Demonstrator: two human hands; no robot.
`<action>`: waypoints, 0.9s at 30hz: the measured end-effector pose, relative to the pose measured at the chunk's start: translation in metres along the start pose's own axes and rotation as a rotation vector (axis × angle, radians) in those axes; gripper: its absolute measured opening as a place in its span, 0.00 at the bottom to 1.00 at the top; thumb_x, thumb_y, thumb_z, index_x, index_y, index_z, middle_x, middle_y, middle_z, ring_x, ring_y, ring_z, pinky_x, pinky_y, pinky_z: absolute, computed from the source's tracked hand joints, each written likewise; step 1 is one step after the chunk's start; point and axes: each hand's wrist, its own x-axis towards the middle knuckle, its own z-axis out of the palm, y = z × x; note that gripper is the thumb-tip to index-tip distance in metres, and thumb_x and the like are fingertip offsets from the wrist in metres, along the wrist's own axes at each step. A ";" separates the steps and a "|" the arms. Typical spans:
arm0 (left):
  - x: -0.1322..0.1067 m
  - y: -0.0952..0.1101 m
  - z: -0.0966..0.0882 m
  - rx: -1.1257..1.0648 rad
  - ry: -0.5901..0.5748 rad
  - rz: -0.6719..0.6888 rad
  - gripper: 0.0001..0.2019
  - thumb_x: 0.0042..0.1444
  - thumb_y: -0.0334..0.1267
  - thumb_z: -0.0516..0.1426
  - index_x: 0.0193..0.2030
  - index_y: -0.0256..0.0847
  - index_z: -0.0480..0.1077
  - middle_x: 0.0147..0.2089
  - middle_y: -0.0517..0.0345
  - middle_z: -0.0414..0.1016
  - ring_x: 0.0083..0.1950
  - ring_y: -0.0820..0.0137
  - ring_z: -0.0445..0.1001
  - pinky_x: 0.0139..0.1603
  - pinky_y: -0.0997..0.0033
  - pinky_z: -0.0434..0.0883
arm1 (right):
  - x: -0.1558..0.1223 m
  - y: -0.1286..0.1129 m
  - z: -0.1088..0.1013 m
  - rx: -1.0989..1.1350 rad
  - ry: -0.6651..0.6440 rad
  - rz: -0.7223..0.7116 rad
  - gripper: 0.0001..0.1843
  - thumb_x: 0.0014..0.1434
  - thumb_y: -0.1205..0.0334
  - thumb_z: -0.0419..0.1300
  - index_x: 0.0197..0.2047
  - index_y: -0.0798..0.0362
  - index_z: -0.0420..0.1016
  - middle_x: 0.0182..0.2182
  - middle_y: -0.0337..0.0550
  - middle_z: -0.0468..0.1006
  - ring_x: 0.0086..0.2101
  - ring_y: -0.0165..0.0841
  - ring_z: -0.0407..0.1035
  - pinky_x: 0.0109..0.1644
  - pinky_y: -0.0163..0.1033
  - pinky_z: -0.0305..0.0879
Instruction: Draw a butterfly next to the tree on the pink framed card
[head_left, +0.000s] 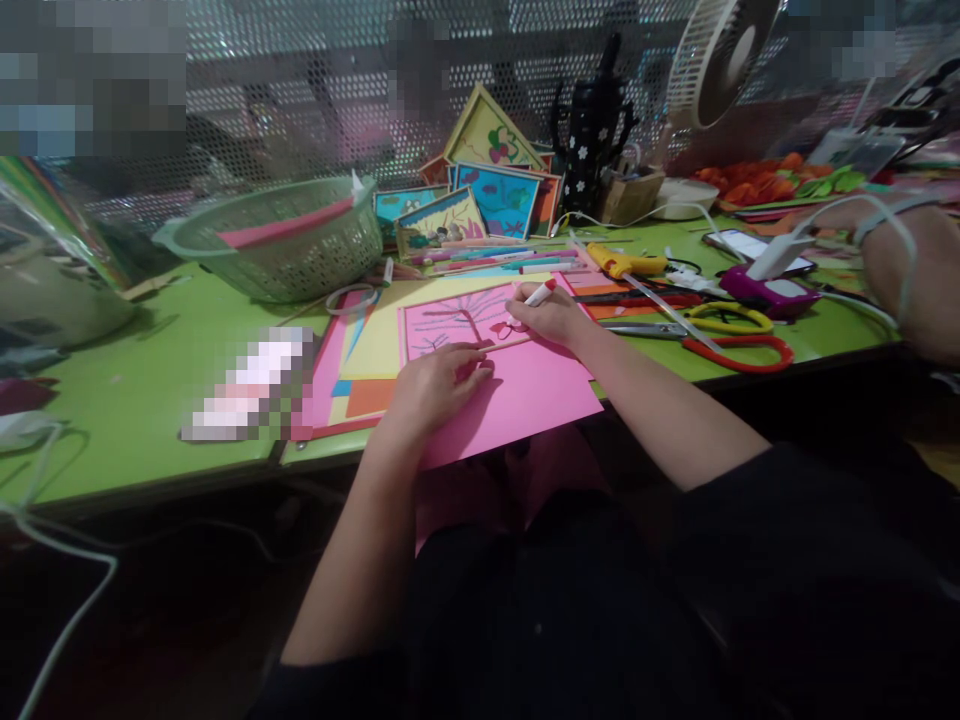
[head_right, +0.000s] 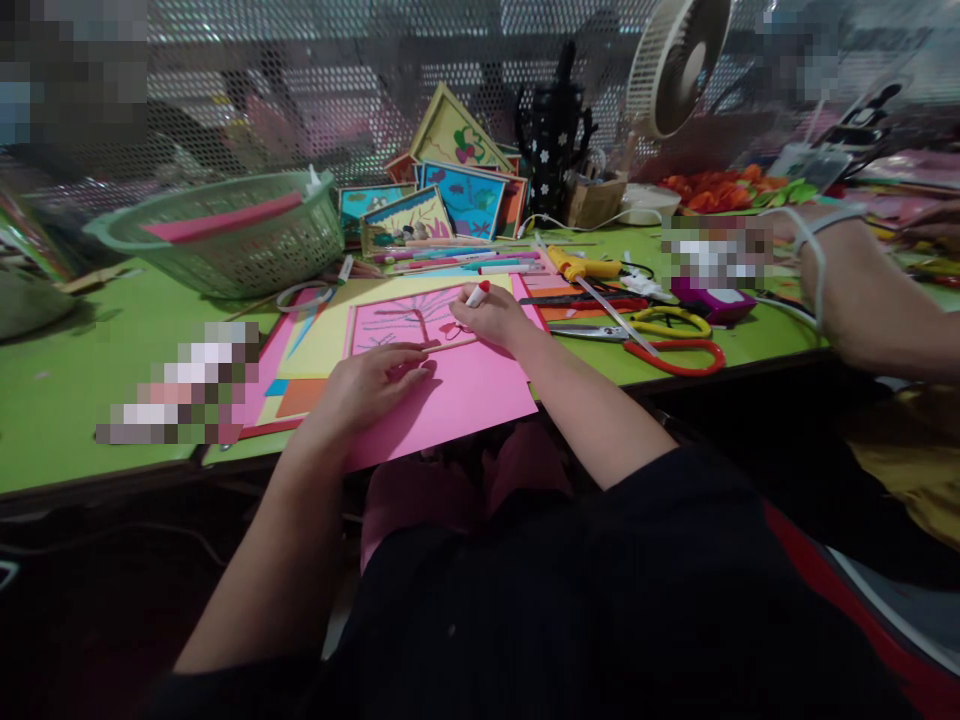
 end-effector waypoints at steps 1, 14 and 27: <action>0.000 0.000 0.000 0.000 0.000 -0.001 0.12 0.61 0.42 0.56 0.48 0.48 0.78 0.56 0.58 0.77 0.54 0.62 0.76 0.52 0.63 0.72 | 0.000 0.000 0.000 0.000 0.000 -0.001 0.08 0.53 0.60 0.55 0.24 0.50 0.64 0.21 0.36 0.69 0.27 0.32 0.66 0.29 0.35 0.58; 0.001 0.001 -0.001 0.009 -0.017 -0.016 0.13 0.61 0.41 0.56 0.49 0.47 0.77 0.57 0.56 0.76 0.55 0.60 0.75 0.52 0.61 0.72 | -0.002 -0.003 -0.002 -0.034 0.006 -0.012 0.09 0.53 0.60 0.55 0.23 0.50 0.63 0.20 0.35 0.68 0.25 0.31 0.63 0.31 0.37 0.56; 0.000 0.001 0.000 0.000 0.004 -0.004 0.12 0.61 0.42 0.55 0.48 0.48 0.78 0.56 0.58 0.76 0.54 0.61 0.75 0.52 0.62 0.72 | -0.001 -0.001 -0.002 -0.033 0.002 -0.014 0.09 0.53 0.60 0.56 0.24 0.50 0.64 0.20 0.35 0.69 0.26 0.31 0.64 0.29 0.36 0.57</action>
